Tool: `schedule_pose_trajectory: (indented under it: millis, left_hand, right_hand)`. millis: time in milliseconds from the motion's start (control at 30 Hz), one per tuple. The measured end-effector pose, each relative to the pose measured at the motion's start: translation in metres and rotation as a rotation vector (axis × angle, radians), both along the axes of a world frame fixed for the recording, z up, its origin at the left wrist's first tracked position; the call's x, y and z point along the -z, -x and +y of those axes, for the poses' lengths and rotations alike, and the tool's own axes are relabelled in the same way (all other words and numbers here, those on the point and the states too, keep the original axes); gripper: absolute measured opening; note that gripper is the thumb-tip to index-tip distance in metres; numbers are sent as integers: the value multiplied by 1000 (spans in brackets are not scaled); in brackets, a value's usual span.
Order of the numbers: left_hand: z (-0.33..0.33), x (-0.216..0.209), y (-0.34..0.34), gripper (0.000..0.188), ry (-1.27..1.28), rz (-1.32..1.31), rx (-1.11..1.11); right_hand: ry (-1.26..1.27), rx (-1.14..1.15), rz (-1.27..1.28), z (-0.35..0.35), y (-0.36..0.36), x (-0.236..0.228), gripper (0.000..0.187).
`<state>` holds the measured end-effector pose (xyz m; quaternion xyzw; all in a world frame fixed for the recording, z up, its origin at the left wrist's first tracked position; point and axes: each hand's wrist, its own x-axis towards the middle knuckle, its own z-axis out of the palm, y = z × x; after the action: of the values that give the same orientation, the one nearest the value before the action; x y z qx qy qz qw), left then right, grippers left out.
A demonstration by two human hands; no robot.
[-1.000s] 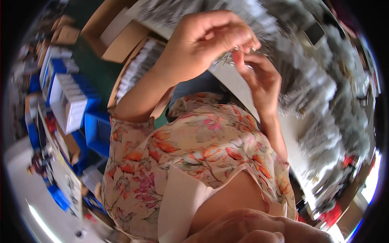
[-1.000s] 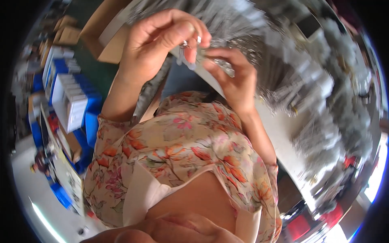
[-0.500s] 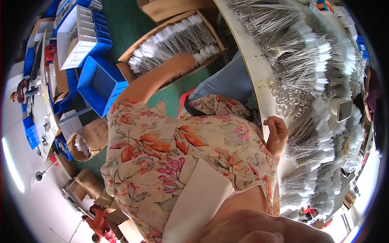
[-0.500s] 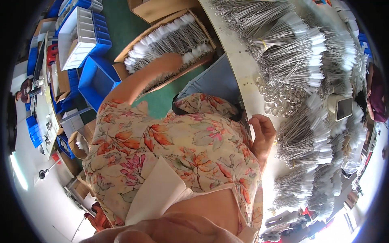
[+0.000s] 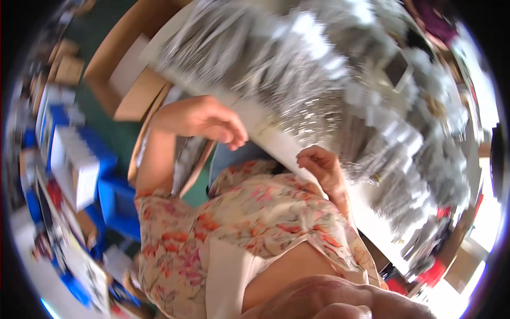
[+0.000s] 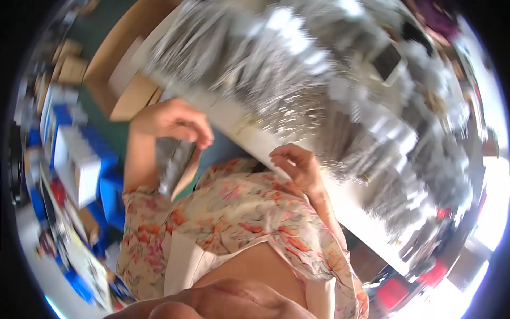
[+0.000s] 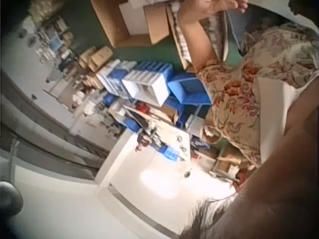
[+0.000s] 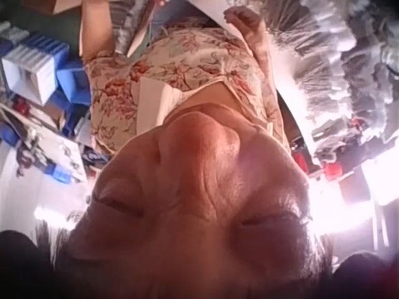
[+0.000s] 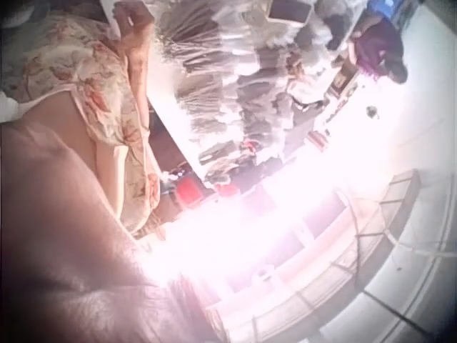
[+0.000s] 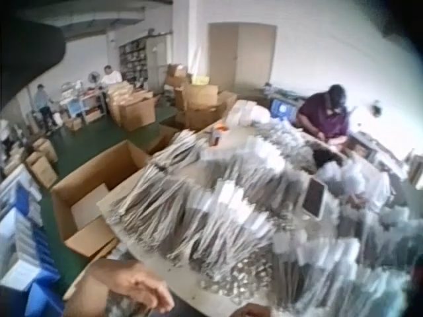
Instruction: The person is assembling small metal rings and components at a production workbench.
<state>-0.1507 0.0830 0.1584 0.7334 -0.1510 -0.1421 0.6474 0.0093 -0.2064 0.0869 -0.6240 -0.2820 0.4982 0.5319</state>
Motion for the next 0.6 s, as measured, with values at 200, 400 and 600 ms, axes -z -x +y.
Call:
schedule_pose_trajectory:
  millis: [200, 400, 600]
  left_hand:
    - [75, -42, -169, 28, -252, -45, -577]
    - [210, 47, -308, 34, -859, 147, -792]
    - [224, 80, -317, 24, -1126, 160, -941]
  right_hand:
    - [-238, 255, -125, -47, -56, -61, 12]
    - [-47, 521, -452, -106, -173, -113, 18]
    - [320, 458, -797, -100, -314, -102, 14]
